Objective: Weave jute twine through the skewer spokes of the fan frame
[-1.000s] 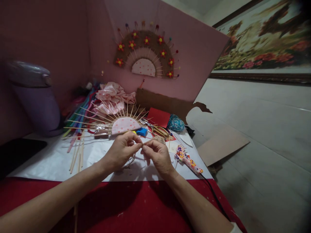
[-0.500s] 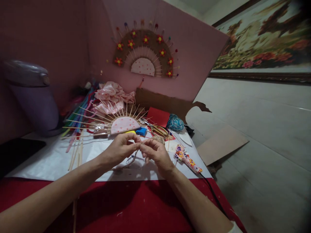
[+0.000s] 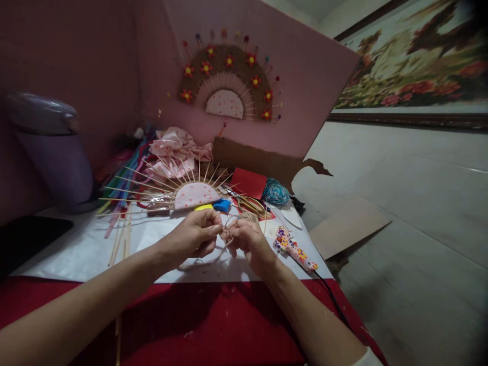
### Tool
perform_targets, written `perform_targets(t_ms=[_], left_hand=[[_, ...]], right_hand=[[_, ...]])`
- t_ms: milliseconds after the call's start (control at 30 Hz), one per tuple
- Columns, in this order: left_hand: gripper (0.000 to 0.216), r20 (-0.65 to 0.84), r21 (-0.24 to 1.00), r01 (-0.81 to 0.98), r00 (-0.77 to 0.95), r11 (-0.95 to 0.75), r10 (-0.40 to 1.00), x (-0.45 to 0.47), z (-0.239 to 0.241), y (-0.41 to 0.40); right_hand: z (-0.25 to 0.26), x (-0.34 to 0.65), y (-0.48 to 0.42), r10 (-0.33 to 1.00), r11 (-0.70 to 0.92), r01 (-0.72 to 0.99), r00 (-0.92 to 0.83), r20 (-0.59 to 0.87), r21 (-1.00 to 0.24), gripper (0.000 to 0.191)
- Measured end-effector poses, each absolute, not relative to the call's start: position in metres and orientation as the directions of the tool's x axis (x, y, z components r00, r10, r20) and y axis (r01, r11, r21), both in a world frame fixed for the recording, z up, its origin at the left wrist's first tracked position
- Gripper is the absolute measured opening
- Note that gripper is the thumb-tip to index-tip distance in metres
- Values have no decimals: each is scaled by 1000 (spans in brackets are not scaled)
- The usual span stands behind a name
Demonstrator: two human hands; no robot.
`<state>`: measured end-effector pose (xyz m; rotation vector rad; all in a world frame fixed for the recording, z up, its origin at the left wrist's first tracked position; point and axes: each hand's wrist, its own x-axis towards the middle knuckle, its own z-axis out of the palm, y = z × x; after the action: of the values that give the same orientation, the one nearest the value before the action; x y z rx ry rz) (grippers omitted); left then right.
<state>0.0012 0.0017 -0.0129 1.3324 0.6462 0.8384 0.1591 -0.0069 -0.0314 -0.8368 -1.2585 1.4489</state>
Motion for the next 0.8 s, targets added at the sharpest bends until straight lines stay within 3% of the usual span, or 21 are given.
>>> perform_targets(t_ms=[200,300,467,800], left_hand=[[21,37,941,-303,534,150,845,-3,-13,4],[17,-31,943,-267,523,198,852,-4,-14,5],[20,-14,999,-34,544,38,839,-4,-14,2],[23,135,973,105,461,-205,877,-2,-9,0]], right_hand=[[-29,160,-7,961,54,-192,-258,103,-980,10],[-28,160,-8,969,103,-172,-203,138,-980,11],[-27,160,-9,960,191,-152,-179,217,-970,12],[-28,160,-9,928,360,58,-123,352,-931,17]])
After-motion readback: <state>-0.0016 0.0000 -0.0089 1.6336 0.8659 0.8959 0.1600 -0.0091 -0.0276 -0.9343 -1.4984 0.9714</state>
